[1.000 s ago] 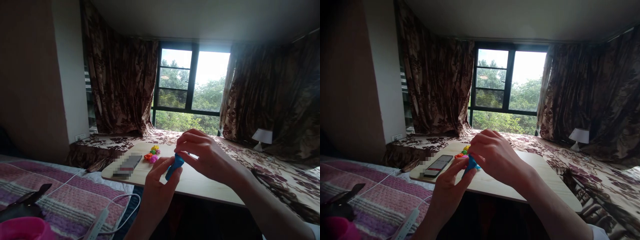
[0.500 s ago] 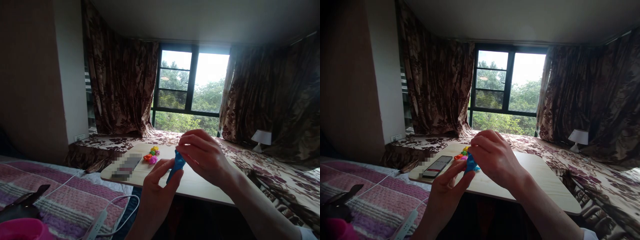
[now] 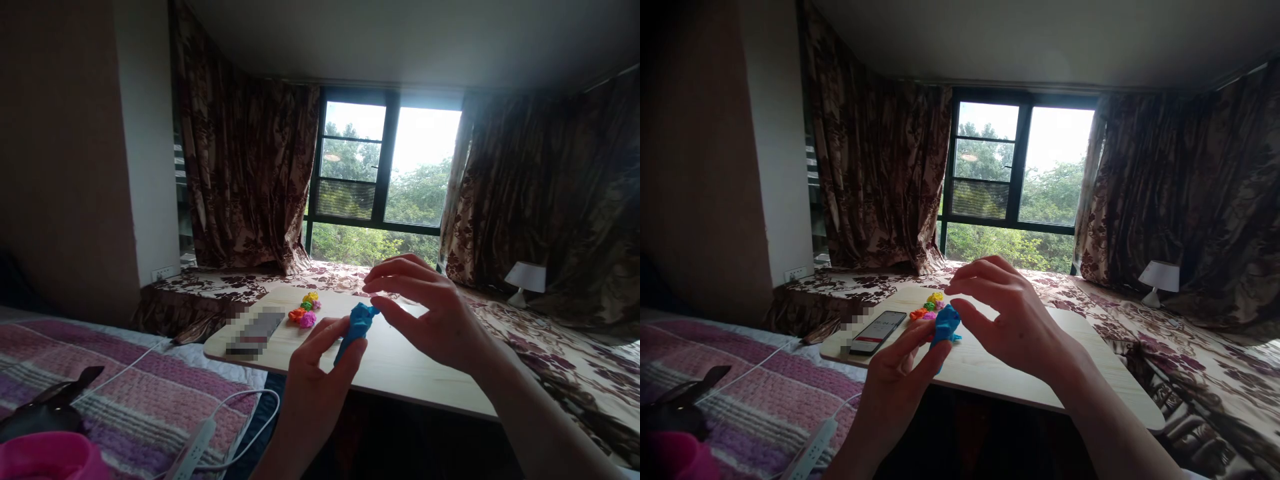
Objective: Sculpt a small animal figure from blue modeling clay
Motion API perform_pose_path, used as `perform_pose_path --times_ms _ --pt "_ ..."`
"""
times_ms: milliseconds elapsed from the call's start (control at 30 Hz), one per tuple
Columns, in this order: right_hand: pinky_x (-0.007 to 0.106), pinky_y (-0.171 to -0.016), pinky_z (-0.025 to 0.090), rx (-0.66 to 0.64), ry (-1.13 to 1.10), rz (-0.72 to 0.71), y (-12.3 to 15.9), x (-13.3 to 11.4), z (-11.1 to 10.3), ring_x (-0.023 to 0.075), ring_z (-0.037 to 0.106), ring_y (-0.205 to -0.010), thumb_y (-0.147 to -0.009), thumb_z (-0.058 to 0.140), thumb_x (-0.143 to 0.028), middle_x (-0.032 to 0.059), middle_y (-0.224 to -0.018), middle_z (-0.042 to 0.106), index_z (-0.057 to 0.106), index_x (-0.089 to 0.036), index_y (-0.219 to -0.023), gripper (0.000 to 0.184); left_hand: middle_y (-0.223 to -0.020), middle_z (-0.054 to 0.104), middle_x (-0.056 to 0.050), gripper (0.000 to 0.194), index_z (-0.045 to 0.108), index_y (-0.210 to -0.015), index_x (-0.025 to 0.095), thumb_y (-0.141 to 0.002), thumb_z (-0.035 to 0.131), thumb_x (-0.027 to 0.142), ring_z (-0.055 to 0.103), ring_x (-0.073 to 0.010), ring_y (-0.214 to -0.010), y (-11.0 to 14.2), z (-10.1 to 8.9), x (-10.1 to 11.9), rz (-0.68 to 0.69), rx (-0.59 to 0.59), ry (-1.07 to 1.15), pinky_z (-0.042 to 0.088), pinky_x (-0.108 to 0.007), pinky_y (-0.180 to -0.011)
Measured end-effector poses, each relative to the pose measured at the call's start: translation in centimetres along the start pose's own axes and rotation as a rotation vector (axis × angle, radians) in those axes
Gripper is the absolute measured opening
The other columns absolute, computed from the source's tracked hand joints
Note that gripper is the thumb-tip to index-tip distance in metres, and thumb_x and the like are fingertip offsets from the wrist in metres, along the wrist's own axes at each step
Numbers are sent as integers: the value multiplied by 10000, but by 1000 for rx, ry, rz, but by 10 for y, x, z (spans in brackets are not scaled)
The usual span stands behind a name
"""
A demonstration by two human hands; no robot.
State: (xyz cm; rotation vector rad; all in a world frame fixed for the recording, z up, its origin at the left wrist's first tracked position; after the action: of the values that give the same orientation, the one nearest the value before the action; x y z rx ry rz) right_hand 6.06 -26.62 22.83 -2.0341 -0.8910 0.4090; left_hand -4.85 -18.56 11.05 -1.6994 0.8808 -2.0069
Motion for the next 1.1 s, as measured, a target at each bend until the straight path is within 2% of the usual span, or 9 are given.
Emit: perform_pose_path --times_ms 233,367,533,833,1033,1100 --pt "314 -919 415 -185 34 39 3 5 8 173 503 -1079 -834 613 -221 28 -1128 580 679 -242 -938 124 -909 681 27 222 696 -977 290 -763 658 242 594 -167 -959 -1 5 6 -30 -47 93 444 -261 -827" --pt "307 -908 419 -254 38 50 4 7 13 167 505 -1079 -852 594 -240 25 -1127 582 675 -240 -946 124 -956 678 21 214 700 -960 277 -755 664 223 577 -170 -992 1 5 9 8 -46 57 445 -249 -823" --pt "308 -863 435 -282 8 62 2 9 17 161 529 -1010 -892 529 -219 37 -1079 604 671 -204 -904 143 -1099 633 24 241 660 -1024 291 -796 629 220 537 -164 -1080 4 10 1 14 -113 -18 423 -258 -899" --pt "288 -879 422 -328 -37 76 3 9 19 150 533 -996 -915 475 -191 45 -1034 614 664 -175 -866 196 -1098 618 27 250 640 -1044 308 -815 605 216 528 -159 -1083 6 13 3 23 -142 -70 411 -268 -917" --pt "295 -874 435 -318 -60 103 4 11 19 162 541 -1017 -853 591 -250 43 -1070 607 666 -201 -958 138 -1092 620 30 250 644 -1045 311 -816 602 219 529 -160 -1080 7 13 3 17 -138 -51 411 -260 -907" --pt "297 -866 440 -307 -77 86 4 12 22 162 548 -1002 -853 590 -230 45 -1056 614 671 -200 -935 119 -1097 621 30 267 642 -1062 314 -817 601 217 527 -161 -1081 7 13 4 22 -139 -40 408 -260 -908"
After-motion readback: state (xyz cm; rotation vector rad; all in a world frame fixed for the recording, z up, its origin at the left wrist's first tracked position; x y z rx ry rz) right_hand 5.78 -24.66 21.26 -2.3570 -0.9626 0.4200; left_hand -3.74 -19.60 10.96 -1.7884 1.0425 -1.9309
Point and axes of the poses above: each hand's wrist, its own y-axis away from the middle knuckle, its own z-axis out of the palm, x = y × z, the point moved 8 cm from there along -y, towards the middle knuckle
